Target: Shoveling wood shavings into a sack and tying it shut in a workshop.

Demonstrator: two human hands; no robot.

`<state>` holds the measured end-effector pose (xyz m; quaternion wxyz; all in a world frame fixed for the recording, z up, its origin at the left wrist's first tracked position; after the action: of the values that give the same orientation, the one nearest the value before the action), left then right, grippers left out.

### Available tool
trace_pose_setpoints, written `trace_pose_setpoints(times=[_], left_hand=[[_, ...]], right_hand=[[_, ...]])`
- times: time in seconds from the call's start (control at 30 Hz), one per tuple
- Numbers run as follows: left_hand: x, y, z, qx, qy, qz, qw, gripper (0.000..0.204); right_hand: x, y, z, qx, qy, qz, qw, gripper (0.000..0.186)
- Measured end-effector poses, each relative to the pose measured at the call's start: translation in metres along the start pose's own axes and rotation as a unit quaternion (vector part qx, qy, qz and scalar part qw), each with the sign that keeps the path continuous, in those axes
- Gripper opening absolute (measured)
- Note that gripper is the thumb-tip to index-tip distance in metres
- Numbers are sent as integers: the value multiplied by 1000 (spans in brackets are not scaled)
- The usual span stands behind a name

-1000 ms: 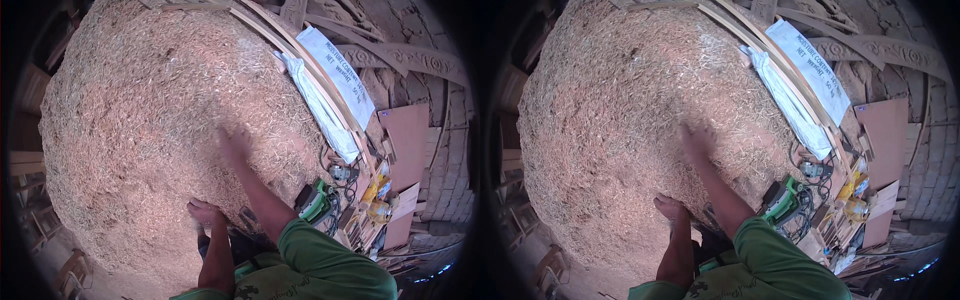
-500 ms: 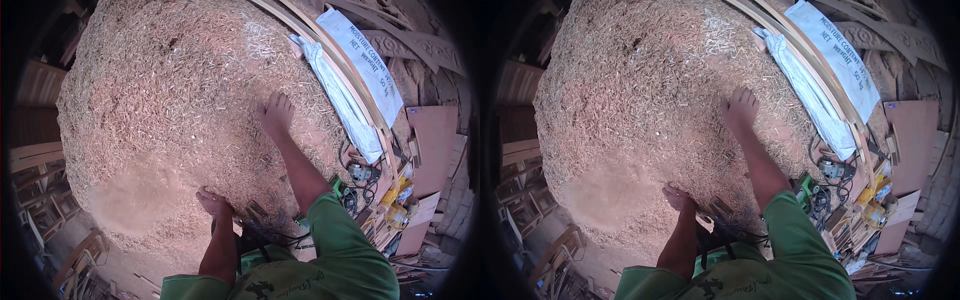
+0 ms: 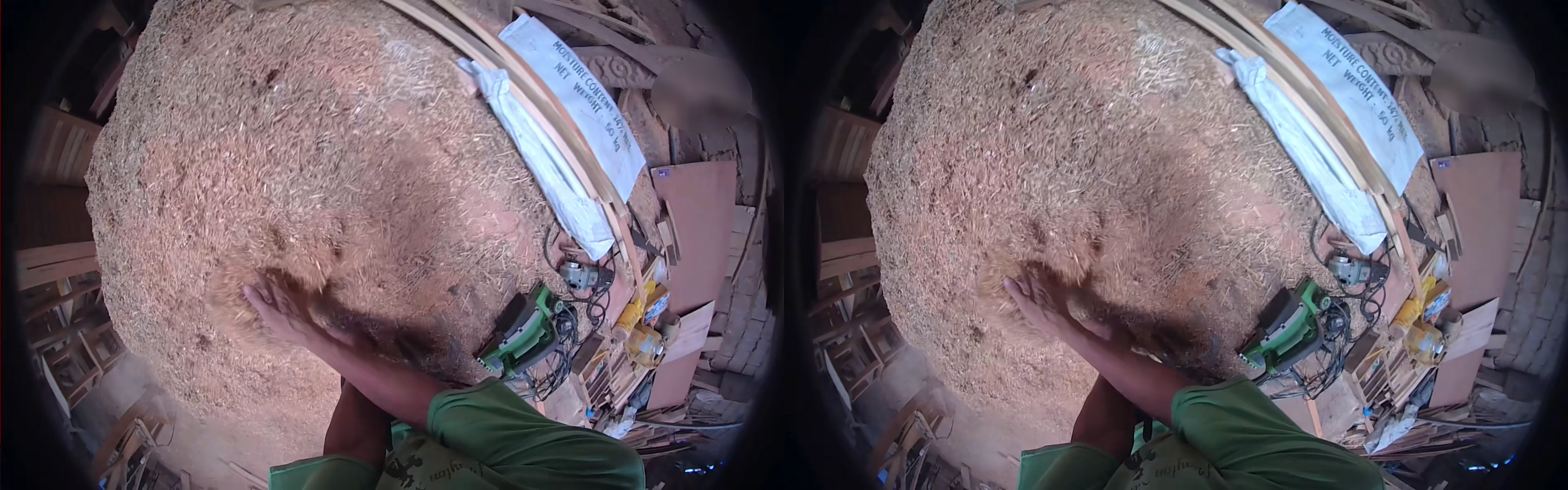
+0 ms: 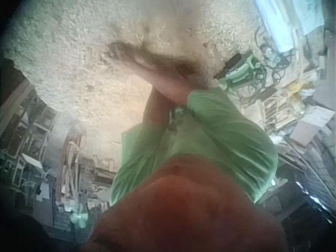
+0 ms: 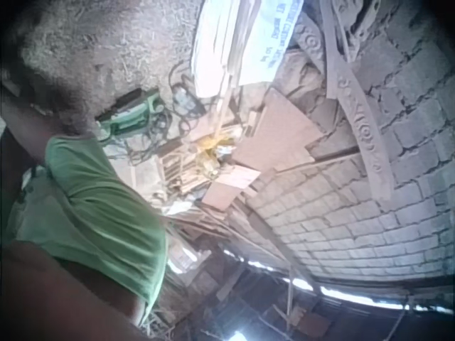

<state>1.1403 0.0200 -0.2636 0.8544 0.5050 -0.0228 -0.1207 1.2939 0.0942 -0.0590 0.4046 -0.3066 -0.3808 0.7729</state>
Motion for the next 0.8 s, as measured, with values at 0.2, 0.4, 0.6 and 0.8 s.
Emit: trace_pose_setpoints(times=[0.2, 0.4, 0.6, 0.8], left_hand=[[1, 51, 10, 12, 69, -277, 958, 31], [19, 124, 40, 162, 15, -401, 901, 27], [20, 108, 35, -108, 30, -279, 954, 35], [18, 89, 28, 75, 2, -389, 918, 31]], right_hand=[[-209, 23, -61, -50, 488, 267, 830, 57], [-207, 64, -75, 144, 313, 202, 917, 85], [-148, 66, -50, 170, 258, 264, 914, 75], [9, 26, -23, -28, 56, 226, 972, 41]])
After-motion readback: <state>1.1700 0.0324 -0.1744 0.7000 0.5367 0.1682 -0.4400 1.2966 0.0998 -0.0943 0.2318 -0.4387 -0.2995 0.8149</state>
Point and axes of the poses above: each hand's wrist, its own z-axis away from the middle knuckle, its own x-axis out of the palm, y = z × x, the point moved 4 cm from there along -z, towards the middle knuckle, and after that the axes turned 8 degrees about y, right-handed, at the moved point
